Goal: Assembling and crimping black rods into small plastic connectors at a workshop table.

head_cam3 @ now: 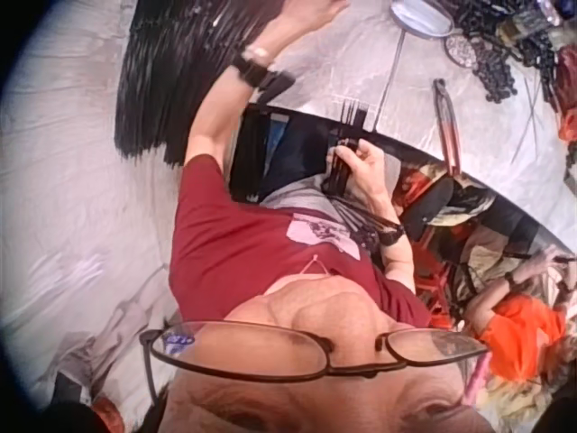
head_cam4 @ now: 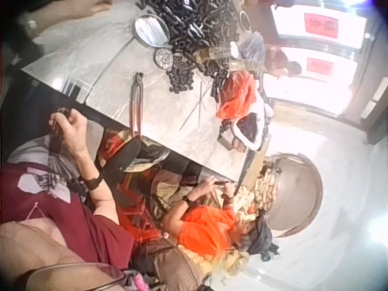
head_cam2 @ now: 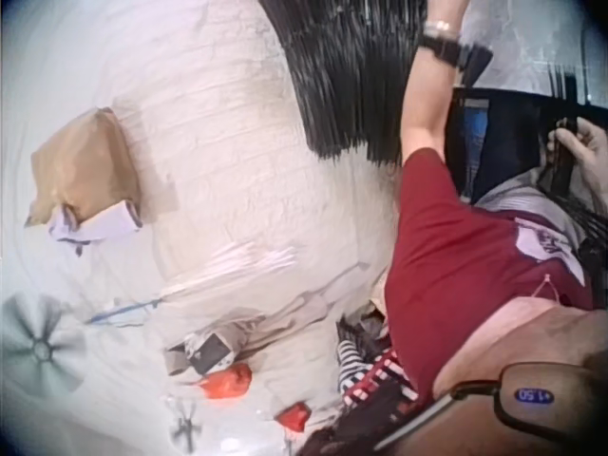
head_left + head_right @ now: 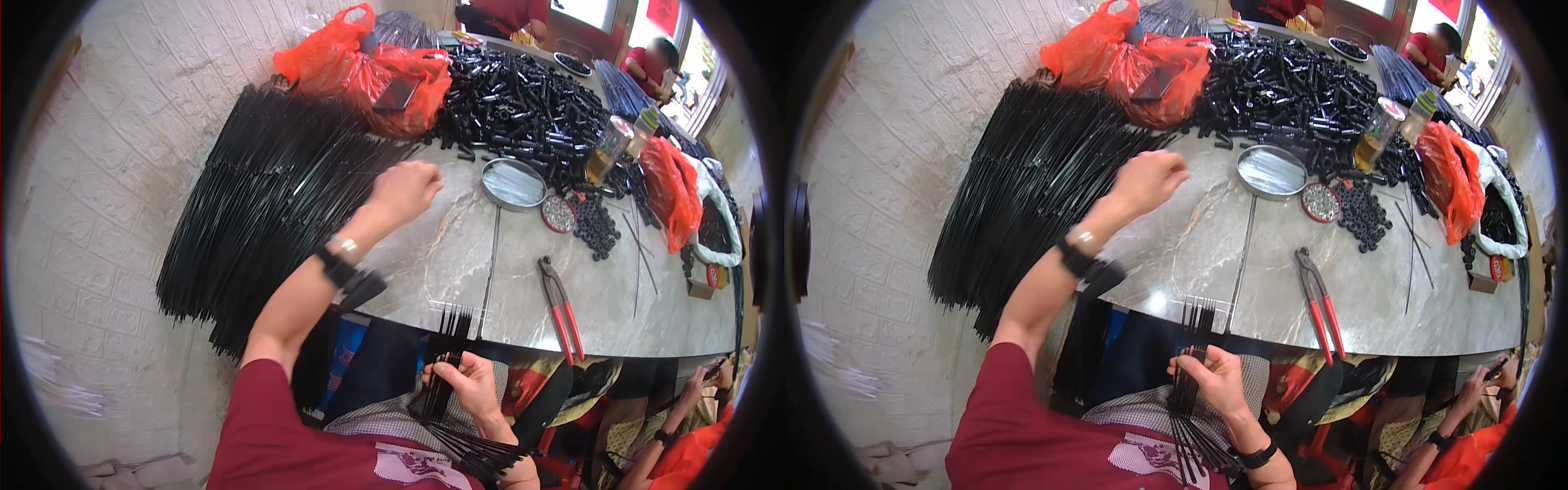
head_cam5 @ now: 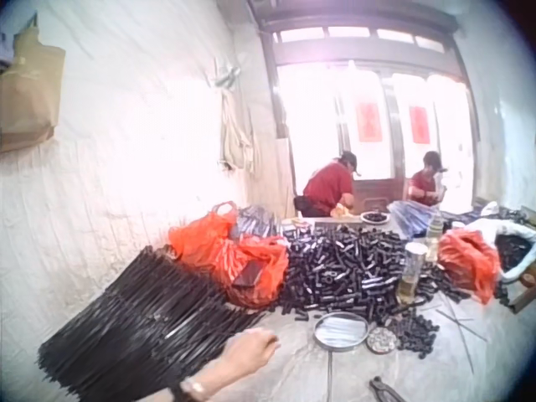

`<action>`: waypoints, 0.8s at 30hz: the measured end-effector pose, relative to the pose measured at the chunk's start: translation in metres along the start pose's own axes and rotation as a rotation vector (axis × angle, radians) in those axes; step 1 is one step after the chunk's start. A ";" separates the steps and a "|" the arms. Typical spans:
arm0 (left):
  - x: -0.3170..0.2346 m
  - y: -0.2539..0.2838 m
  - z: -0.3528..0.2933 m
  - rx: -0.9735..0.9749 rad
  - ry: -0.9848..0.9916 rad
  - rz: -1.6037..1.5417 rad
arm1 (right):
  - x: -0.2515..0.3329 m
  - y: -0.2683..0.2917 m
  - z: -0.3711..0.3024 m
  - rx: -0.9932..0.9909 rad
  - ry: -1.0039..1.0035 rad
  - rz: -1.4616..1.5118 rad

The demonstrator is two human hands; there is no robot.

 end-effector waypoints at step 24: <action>-0.014 -0.026 -0.058 0.183 0.216 -0.952 | 0.015 0.009 -0.010 -0.020 0.033 -0.040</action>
Point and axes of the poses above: each hand's wrist, its own z-axis towards the middle knuckle, its own y-axis out of the back of the hand, x = y × z, the point moved 6 cm from there along z, towards the middle knuckle, and after that the axes turned 5 degrees about z, right-handed, at the moved point
